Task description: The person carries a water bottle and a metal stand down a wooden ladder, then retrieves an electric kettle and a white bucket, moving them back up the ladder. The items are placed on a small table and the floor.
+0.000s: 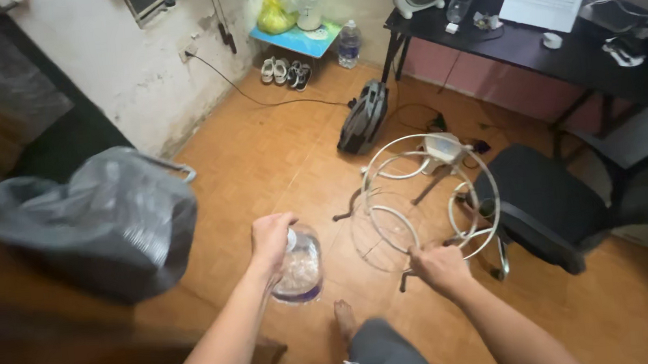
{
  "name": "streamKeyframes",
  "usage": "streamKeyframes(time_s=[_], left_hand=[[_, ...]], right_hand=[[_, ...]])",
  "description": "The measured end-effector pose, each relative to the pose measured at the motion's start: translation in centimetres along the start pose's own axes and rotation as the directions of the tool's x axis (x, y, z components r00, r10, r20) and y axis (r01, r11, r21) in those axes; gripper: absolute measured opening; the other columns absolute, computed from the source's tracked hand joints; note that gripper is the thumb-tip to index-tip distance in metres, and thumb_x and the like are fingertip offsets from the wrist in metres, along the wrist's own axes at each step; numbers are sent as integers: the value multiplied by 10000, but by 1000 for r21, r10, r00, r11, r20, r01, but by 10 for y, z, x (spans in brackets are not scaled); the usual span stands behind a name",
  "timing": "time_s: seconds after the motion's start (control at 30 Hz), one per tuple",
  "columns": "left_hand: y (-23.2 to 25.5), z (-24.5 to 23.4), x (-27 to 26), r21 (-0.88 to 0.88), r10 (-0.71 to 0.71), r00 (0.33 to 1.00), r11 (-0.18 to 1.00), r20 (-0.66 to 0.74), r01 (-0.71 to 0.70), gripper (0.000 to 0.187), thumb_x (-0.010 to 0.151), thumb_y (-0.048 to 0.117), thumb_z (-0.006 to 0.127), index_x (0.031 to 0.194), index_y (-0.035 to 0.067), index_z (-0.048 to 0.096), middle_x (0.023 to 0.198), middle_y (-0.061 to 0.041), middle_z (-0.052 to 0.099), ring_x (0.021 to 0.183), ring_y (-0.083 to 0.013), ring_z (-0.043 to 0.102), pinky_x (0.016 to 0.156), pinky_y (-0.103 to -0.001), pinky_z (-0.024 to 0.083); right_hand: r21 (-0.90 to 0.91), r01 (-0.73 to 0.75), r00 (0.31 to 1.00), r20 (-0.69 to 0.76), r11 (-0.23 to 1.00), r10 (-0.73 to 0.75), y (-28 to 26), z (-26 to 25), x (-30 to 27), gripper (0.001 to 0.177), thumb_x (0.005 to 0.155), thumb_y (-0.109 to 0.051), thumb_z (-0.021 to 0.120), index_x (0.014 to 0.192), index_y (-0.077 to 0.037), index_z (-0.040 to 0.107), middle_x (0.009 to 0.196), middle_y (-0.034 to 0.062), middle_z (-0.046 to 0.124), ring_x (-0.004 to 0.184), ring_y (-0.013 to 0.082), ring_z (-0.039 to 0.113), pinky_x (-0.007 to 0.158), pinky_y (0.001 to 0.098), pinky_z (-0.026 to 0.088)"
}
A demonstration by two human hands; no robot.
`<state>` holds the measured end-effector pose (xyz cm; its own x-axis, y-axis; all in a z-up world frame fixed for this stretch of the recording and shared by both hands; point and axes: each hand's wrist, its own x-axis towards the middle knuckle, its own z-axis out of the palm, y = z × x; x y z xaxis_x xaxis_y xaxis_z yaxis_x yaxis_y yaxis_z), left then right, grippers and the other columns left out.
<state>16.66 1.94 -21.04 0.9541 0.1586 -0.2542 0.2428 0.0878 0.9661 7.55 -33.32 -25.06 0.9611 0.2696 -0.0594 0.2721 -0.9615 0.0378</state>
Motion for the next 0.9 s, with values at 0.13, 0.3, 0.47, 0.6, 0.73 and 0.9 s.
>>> streamKeyframes(time_s=[0.13, 0.3, 0.47, 0.6, 0.73, 0.9], left_hand=[[-29, 14, 76, 228, -61, 988, 969, -144, 93, 230, 808, 182, 703, 653, 15, 675, 582, -46, 587, 549, -129, 519, 516, -326, 402], [-90, 28, 201, 20, -184, 976, 982, -119, 188, 257, 822, 175, 686, 645, -8, 655, 593, -43, 569, 517, -149, 493, 473, -360, 354], [-96, 31, 311, -30, -104, 985, 995, -141, 100, 278, 846, 198, 672, 653, -2, 658, 597, -20, 551, 528, -125, 461, 478, -347, 328], [-61, 66, 408, 215, -75, 962, 967, -264, 135, 307, 823, 257, 665, 668, -4, 714, 593, -64, 614, 552, -137, 537, 531, -354, 422], [-42, 98, 526, 396, -122, 949, 887, -292, 236, 340, 842, 327, 646, 740, 23, 759, 654, -119, 696, 596, -205, 624, 604, -392, 482], [-14, 144, 666, 496, -126, 944, 825, -306, 271, 362, 850, 395, 649, 870, 76, 818, 830, -124, 778, 770, -263, 723, 725, -403, 532]], right_hand=[[75, 66, 998, -8, 995, -66, 10, 71, 85, 180, 866, -297, 671, 929, -129, 668, 757, 159, 694, 601, 333, 702, 480, 493, 511], [33, 168, 985, -38, 985, -167, 48, 185, 225, 164, 859, -270, 668, 884, -108, 661, 788, 144, 709, 698, 340, 707, 541, 488, 537], [64, 154, 980, 120, 986, -161, 65, 230, 370, 154, 887, -263, 641, 939, -119, 662, 850, 152, 716, 722, 356, 711, 573, 498, 548], [115, 214, 973, 67, 970, -222, 96, 221, 490, 159, 857, -248, 645, 932, -110, 671, 850, 153, 718, 727, 364, 709, 582, 497, 545], [142, 244, 968, 25, 959, -250, 139, 236, 605, 131, 876, -179, 610, 957, -94, 669, 901, 160, 701, 666, 363, 704, 518, 500, 536], [97, 252, 967, 10, 963, -254, 195, 236, 724, 147, 907, -191, 592, 999, -99, 662, 858, 148, 697, 639, 337, 708, 530, 481, 545]])
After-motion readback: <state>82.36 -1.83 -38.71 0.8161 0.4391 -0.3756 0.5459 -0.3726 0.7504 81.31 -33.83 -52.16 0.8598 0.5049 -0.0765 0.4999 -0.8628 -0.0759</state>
